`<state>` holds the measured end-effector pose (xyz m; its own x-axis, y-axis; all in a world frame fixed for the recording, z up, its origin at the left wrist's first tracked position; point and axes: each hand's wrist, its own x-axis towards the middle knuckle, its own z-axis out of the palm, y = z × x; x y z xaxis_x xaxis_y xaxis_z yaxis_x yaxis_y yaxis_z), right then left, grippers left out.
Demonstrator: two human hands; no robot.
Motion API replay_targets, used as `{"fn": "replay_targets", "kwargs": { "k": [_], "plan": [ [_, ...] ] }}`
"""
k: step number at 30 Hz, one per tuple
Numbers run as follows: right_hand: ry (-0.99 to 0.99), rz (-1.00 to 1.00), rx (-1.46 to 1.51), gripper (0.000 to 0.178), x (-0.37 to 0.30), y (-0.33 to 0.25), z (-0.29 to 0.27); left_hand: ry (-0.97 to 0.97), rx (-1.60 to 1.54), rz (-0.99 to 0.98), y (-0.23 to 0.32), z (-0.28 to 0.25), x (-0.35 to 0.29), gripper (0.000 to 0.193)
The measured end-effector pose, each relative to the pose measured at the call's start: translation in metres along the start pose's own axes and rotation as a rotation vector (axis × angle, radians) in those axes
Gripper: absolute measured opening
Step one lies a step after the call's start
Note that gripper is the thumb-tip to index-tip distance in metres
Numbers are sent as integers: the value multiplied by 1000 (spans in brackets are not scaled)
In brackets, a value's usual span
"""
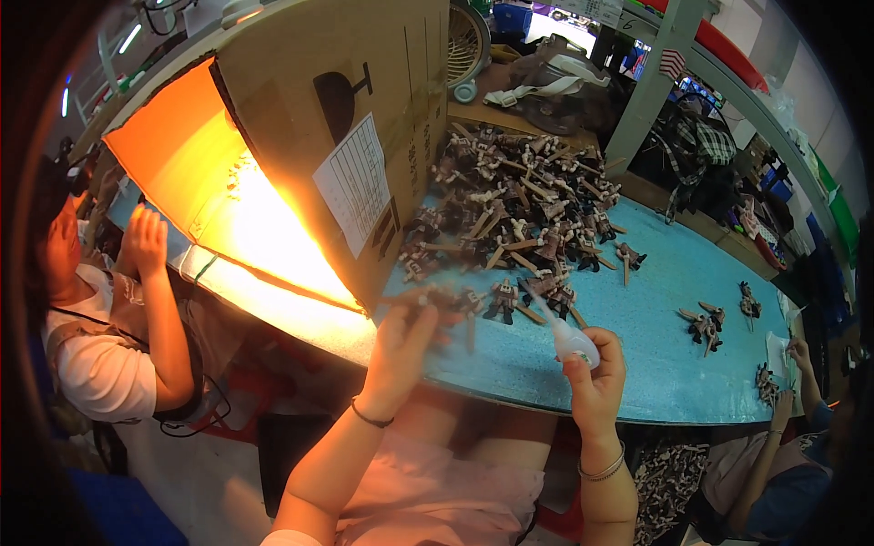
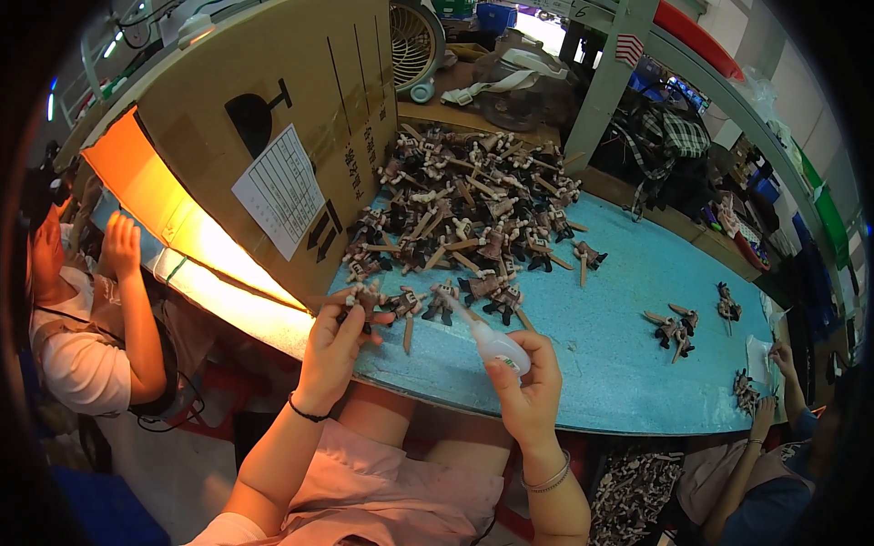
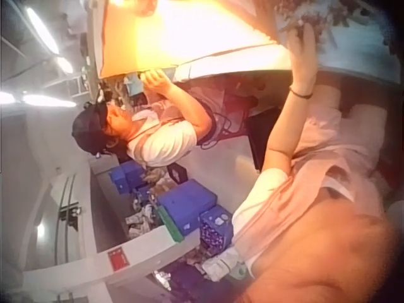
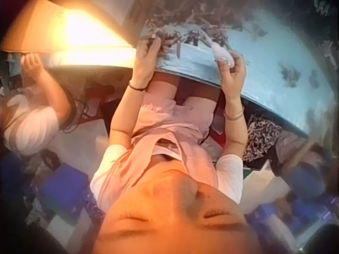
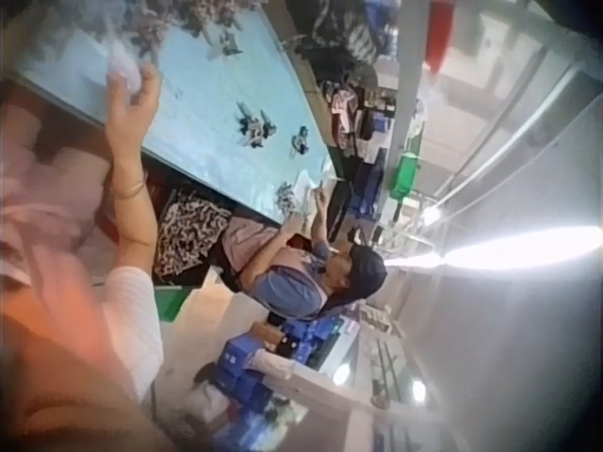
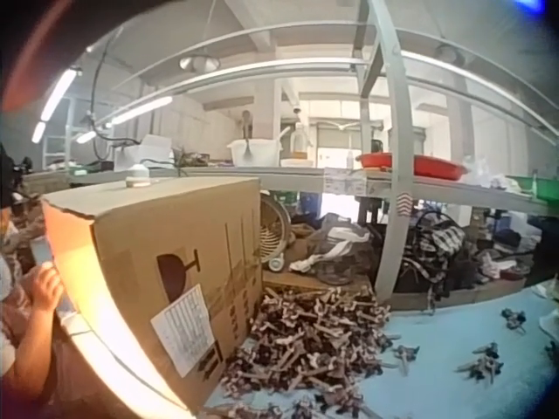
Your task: The person assembles miniature figurines, applying glue from a squeeze bottle to small components and attaching parts onto the figure bodies by hand.
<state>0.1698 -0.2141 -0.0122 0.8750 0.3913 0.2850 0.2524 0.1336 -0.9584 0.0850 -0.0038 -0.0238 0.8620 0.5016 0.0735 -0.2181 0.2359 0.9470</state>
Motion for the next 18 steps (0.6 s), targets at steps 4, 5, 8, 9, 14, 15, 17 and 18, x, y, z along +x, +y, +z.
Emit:
{"fn": "replay_targets", "kwargs": {
  "k": [4, 5, 8, 9, 14, 15, 17, 18],
  "plan": [
    [66, -26, 76, 33, 4, -11, 11, -93, 277, 355, 9, -3, -17, 29],
    [99, -72, 152, 37, 5, -18, 13, -97, 276, 350, 13, -2, -21, 29],
    [149, -162, 185, 45, -2, -44, 16, -31, 576, 552, 22, 0, -35, 31],
    [166, -209, 141, 48, -6, -51, 16, -32, 576, 549, 19, -2, -37, 31],
    [209, -570, -157, 55, -19, -69, 17, -61, 689, 927, 31, 1, -39, 37],
    [210, -568, -159, 55, -22, -73, 13, -63, 687, 925, 31, 2, -39, 37],
    [4, -720, -290, 54, -26, -77, 7, -17, 810, 1056, 33, 1, -41, 40],
    [28, -690, -335, 52, -30, -82, 10, -14, 815, 1055, 35, 1, -42, 40]
  ]
}}
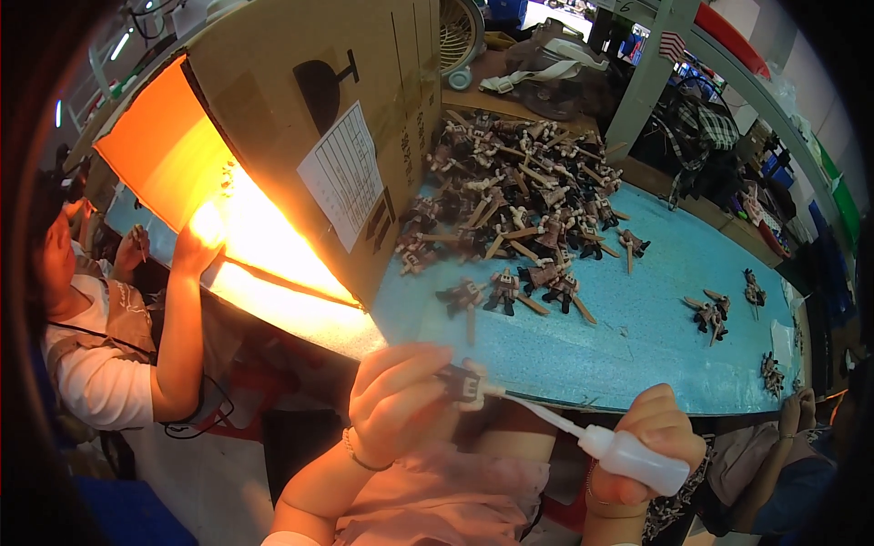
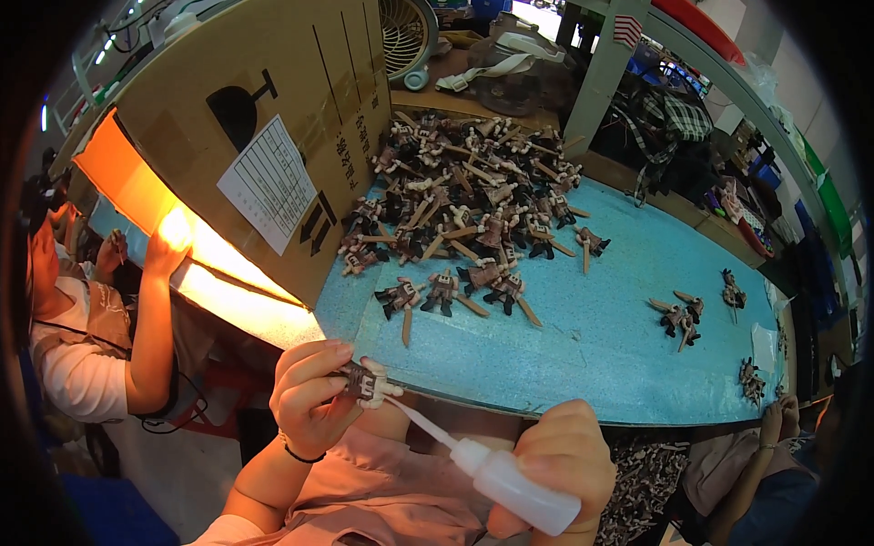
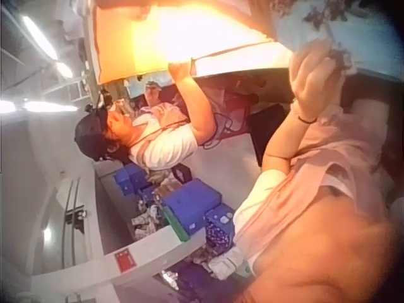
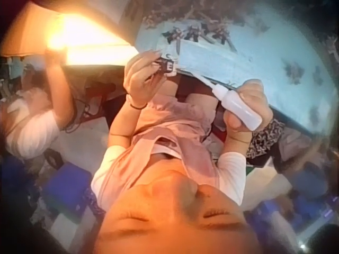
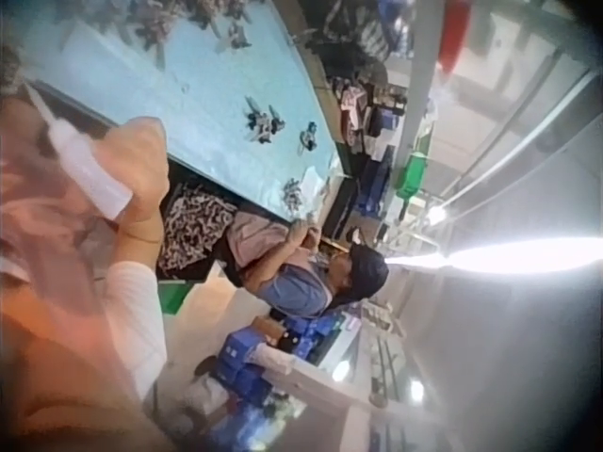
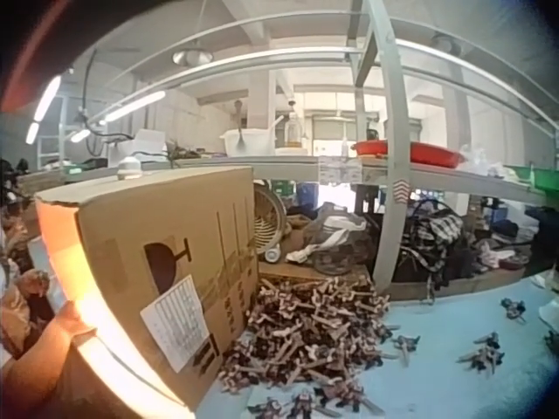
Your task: The person assembles miniature figurines, applying glue from a squeeze bottle to small components and attaching parts onto the figure bodies by hand.
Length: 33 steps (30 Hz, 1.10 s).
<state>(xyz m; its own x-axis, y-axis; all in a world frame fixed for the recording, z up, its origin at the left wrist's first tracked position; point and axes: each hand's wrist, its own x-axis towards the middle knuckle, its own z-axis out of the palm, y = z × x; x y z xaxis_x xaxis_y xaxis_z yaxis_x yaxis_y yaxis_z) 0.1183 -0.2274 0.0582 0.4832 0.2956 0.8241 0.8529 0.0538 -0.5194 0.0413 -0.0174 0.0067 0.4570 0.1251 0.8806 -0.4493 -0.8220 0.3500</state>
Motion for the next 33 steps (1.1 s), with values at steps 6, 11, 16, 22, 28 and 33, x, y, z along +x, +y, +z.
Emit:
{"fn": "replay_targets", "kwargs": {
  "k": [6, 11, 16, 22, 28, 33],
  "plan": [
    [97, -46, -104, 50, -4, -8, 5, 20, 122, 51, 3, -2, 4, 43],
    [34, -45, -136, 49, -1, -11, 3, 33, 141, 61, 5, -2, 5, 44],
    [5, -6, -159, 50, -2, -11, 3, 37, 134, 58, 5, -1, 6, 43],
    [-25, 5, -161, 53, -2, -12, 1, 43, 130, 50, 6, 0, 5, 42],
    [-67, -33, -106, 52, -1, -11, -1, 34, 123, 45, 6, -1, 5, 43],
    [-28, -21, -122, 52, 0, -13, 4, 42, 103, 40, 4, -1, 3, 43]
  ]
}}
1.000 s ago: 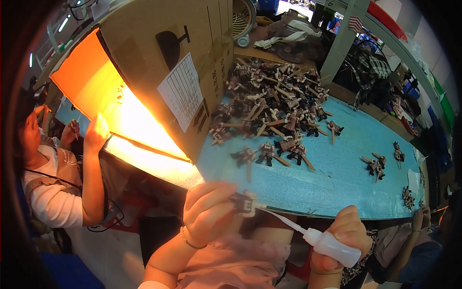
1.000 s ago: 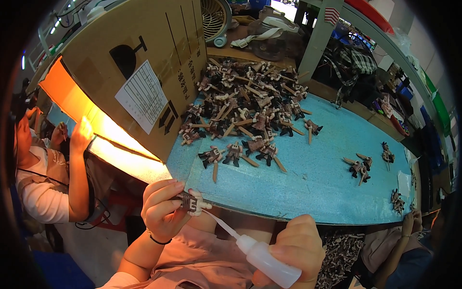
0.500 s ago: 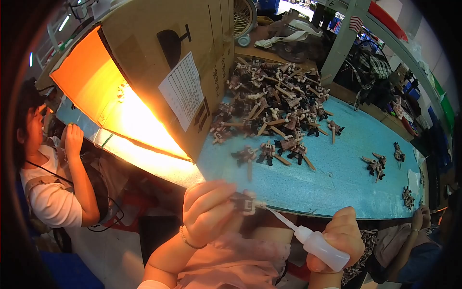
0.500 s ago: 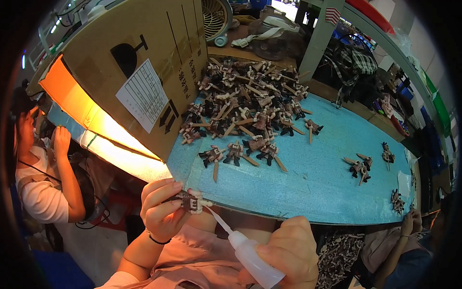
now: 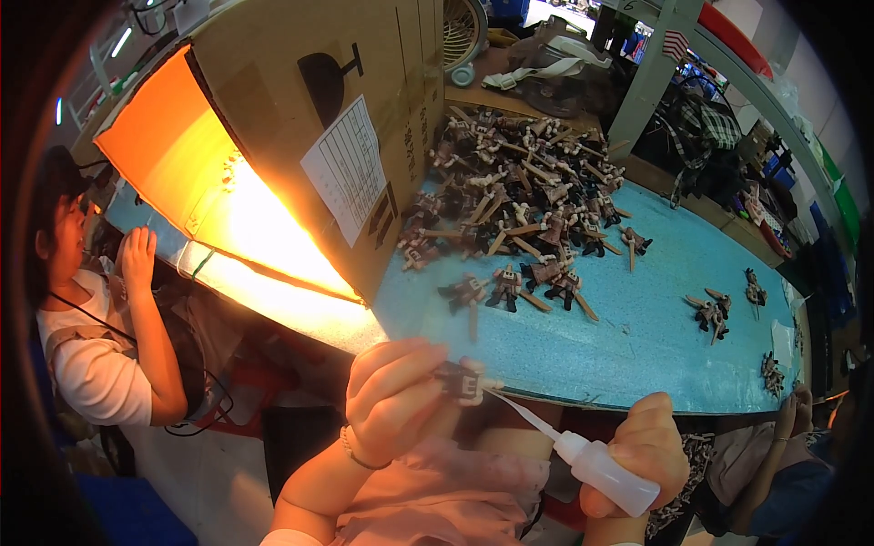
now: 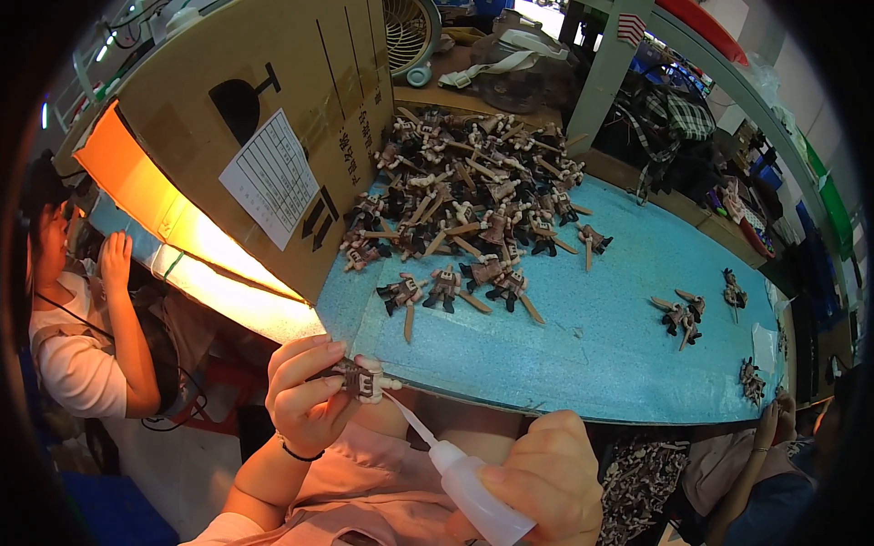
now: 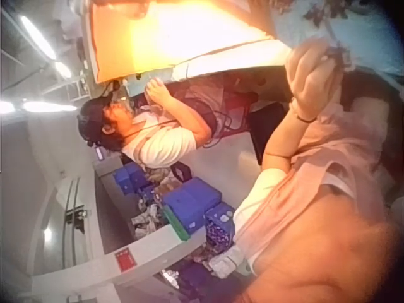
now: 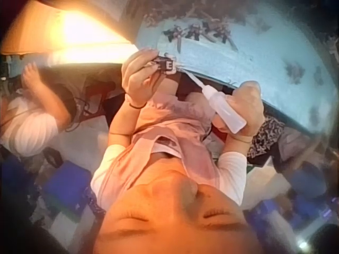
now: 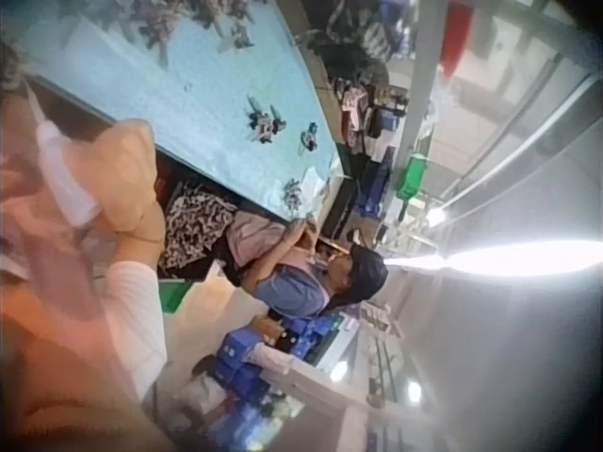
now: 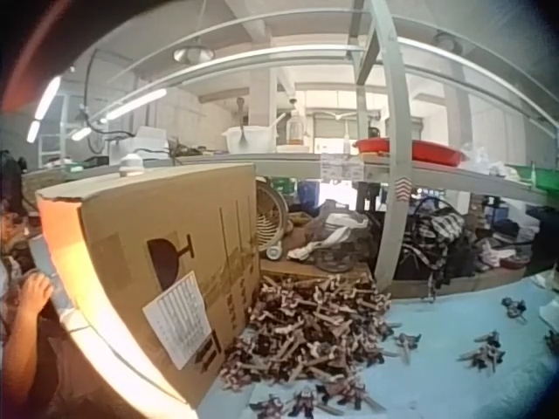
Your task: The person assembles miniature figurines, applying glue from a squeeze bottle to small components and attaching parts onto the figure bodies by hand.
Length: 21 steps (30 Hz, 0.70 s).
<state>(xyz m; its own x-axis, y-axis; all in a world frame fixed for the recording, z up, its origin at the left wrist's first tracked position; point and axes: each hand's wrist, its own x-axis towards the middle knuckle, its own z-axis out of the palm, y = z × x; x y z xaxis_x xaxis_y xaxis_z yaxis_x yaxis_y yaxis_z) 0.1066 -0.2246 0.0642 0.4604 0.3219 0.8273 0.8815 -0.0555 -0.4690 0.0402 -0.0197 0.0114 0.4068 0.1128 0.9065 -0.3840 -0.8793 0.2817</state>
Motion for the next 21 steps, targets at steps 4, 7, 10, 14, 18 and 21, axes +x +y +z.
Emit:
{"fn": "replay_targets", "kwargs": {
  "k": [4, 7, 10, 14, 18, 21],
  "plan": [
    [-3, -1, -12, 52, 0, -1, -1, 3, -18, -11, 0, 0, 0, 43],
    [-13, -16, 1, 52, -2, 1, -1, -2, -19, -15, 0, -1, -1, 43],
    [10, -20, 33, 52, -3, 1, -1, -9, -21, -21, 0, -1, -2, 43],
    [37, -30, 49, 51, -2, 0, -2, -2, -44, -60, 1, 0, -1, 42],
    [51, -40, 79, 51, -5, 3, -3, 15, -97, -80, 0, 2, -2, 42],
    [6, -45, 53, 51, -3, 1, -2, 13, -112, -95, 0, 1, -4, 42]
  ]
}}
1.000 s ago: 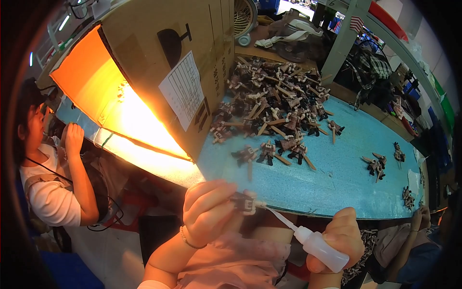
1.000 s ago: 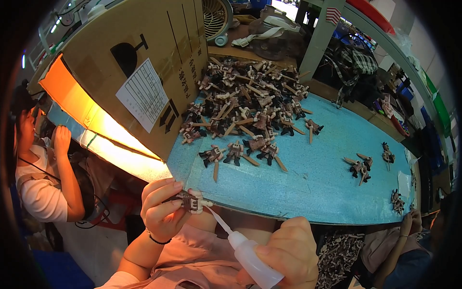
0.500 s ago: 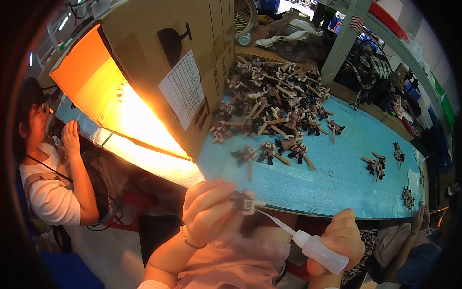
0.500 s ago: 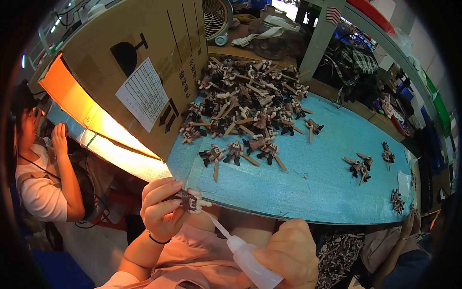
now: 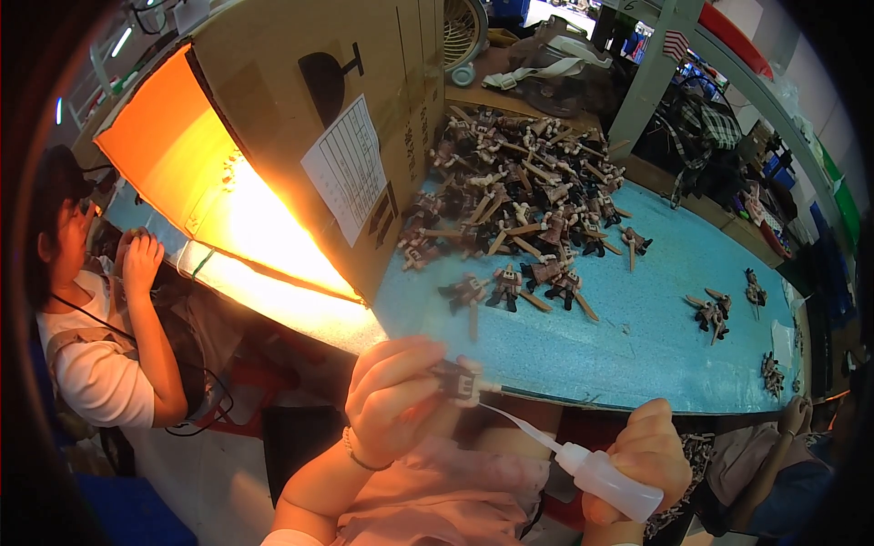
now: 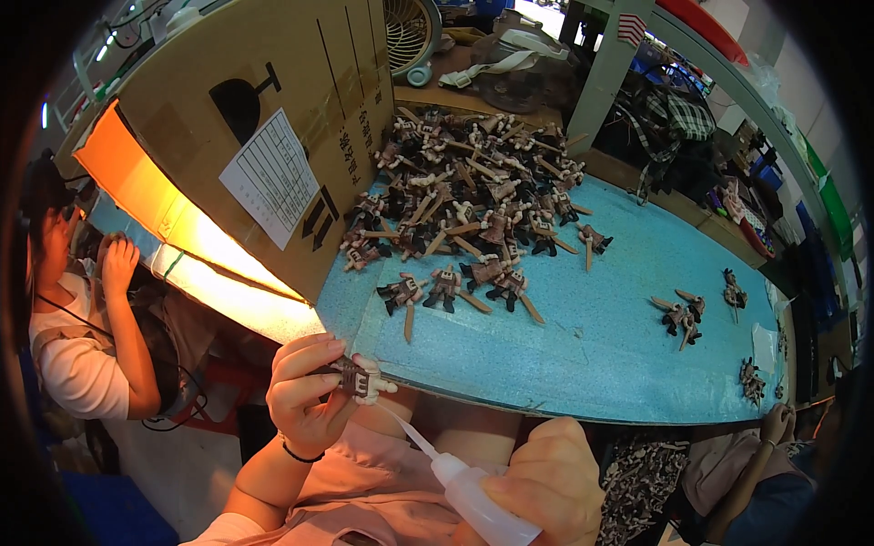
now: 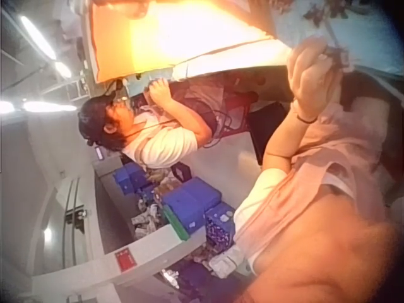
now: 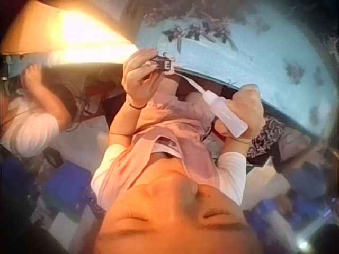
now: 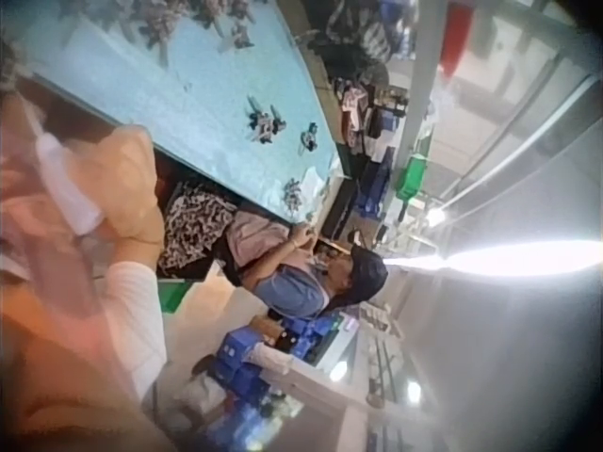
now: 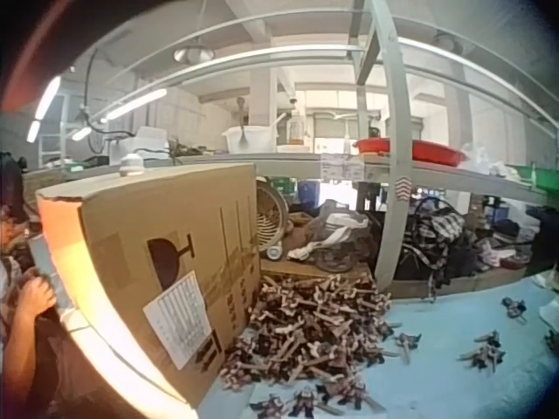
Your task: The person assembles miniature figurines, applying glue from a squeeze bottle to small components and attaching parts onto the figure bodies by hand.
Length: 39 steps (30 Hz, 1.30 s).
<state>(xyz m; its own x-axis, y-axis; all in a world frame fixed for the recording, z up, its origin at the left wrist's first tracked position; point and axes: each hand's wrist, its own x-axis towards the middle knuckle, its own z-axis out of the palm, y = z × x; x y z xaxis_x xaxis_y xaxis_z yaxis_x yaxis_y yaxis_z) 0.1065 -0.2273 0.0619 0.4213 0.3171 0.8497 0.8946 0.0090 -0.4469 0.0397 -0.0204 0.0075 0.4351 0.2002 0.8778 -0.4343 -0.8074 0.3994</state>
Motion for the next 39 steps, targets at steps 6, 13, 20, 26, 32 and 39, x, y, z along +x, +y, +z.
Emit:
{"fn": "replay_targets", "kwargs": {
  "k": [6, 13, 20, 26, 32, 39],
  "plan": [
    [33, 43, -12, 51, -3, -3, 2, 6, -87, -52, -2, 1, -3, 39],
    [118, 46, 71, 51, -3, 1, 6, -82, -373, -239, -5, -1, -16, 37],
    [49, 75, 10, 51, -2, -2, 6, -71, -528, -299, -1, 0, -13, 35],
    [67, 57, 28, 52, -3, 0, 7, -37, -649, -389, 4, 2, -12, 33],
    [70, 96, -1, 53, -5, 2, 6, -39, -775, -372, 1, 1, -15, 33],
    [63, 53, -2, 53, 3, 3, 7, -35, -793, -355, 0, 2, -16, 33]
  ]
}}
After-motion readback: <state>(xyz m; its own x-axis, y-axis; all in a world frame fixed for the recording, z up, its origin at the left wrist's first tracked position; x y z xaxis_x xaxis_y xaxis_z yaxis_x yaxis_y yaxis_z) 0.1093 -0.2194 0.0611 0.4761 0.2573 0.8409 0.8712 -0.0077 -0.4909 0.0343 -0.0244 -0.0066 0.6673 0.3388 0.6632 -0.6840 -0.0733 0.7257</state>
